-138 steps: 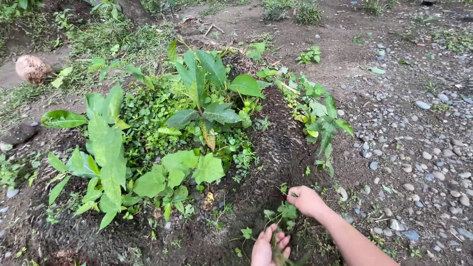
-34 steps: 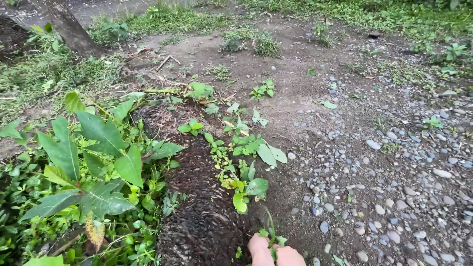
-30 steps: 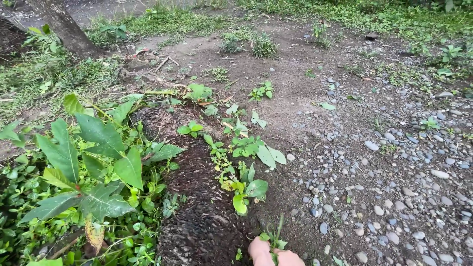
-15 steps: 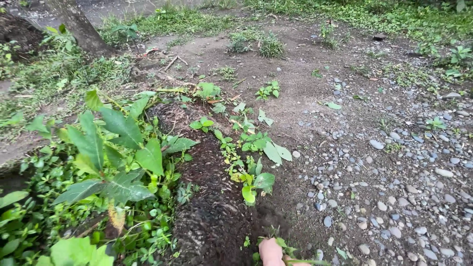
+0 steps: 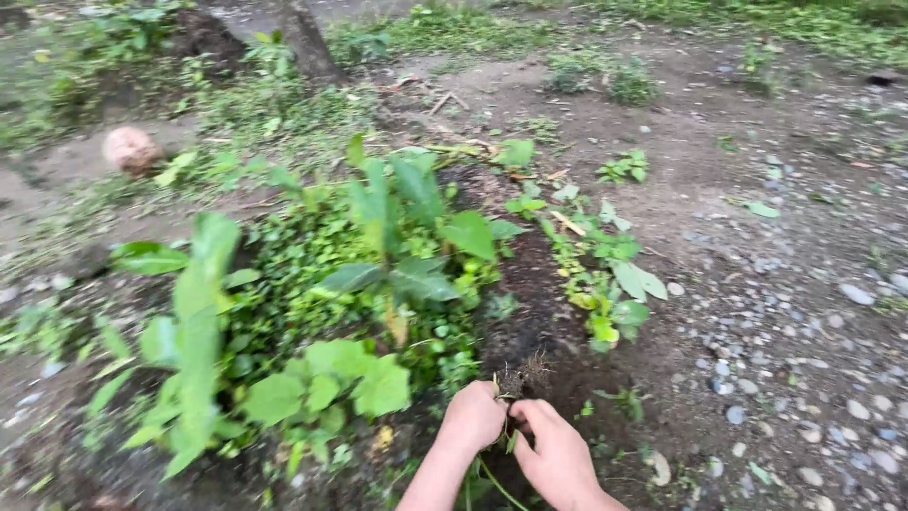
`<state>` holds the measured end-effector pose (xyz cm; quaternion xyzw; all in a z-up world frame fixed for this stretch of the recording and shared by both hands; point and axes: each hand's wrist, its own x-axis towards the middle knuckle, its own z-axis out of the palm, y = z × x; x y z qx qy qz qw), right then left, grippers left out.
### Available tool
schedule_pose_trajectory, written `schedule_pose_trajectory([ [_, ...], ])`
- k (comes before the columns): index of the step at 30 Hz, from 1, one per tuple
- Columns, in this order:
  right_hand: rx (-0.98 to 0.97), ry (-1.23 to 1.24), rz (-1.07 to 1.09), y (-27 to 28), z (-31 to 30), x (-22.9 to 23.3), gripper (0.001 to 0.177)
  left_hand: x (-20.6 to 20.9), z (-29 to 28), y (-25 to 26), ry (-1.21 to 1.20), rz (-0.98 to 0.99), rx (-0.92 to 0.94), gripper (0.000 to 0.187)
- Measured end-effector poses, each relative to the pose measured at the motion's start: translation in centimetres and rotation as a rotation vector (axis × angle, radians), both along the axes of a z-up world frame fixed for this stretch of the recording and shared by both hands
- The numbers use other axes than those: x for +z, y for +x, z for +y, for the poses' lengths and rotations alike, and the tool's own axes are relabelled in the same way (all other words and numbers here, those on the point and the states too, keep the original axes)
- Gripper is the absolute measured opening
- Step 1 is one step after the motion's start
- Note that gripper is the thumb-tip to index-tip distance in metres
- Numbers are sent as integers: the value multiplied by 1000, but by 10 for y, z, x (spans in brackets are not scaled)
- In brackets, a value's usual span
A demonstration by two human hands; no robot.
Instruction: Person is weeding a small garden patch by hand, pulling out unwanted plants and grass.
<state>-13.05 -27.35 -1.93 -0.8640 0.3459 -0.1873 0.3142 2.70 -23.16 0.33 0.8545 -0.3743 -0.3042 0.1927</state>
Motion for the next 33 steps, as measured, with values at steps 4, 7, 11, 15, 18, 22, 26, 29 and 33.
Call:
schedule_pose_trajectory([
  [4, 184, 33, 16, 80, 72, 29, 10, -8, 103, 75, -57, -121, 1, 19],
  [7, 416, 60, 273, 123, 125, 37, 25, 2, 200, 113, -2, -5, 139, 17],
  [11, 538, 42, 361, 163, 186, 44, 26, -43, 332, 166, 15, -54, 300, 23],
  [15, 650, 116, 539, 187, 231, 63, 32, -53, 461, 200, 210, -128, 505, 22],
  [18, 715, 47, 570, 197, 250, 60, 30, -2, 529, 193, 194, -45, 731, 23],
  [22, 793, -70, 621, 207, 255, 53, 27, 8, 590, 185, 964, -528, 672, 42],
  [26, 772, -111, 574, 216, 248, 28, 26, 30, 506, 179, 1034, -725, 493, 39],
  [29, 711, -75, 595, 220, 242, 15, 26, -9, 413, 185, 323, -829, 309, 27],
  [33, 761, -133, 496, 221, 221, -30, 26, -71, 308, 207, 98, -983, -299, 22],
])
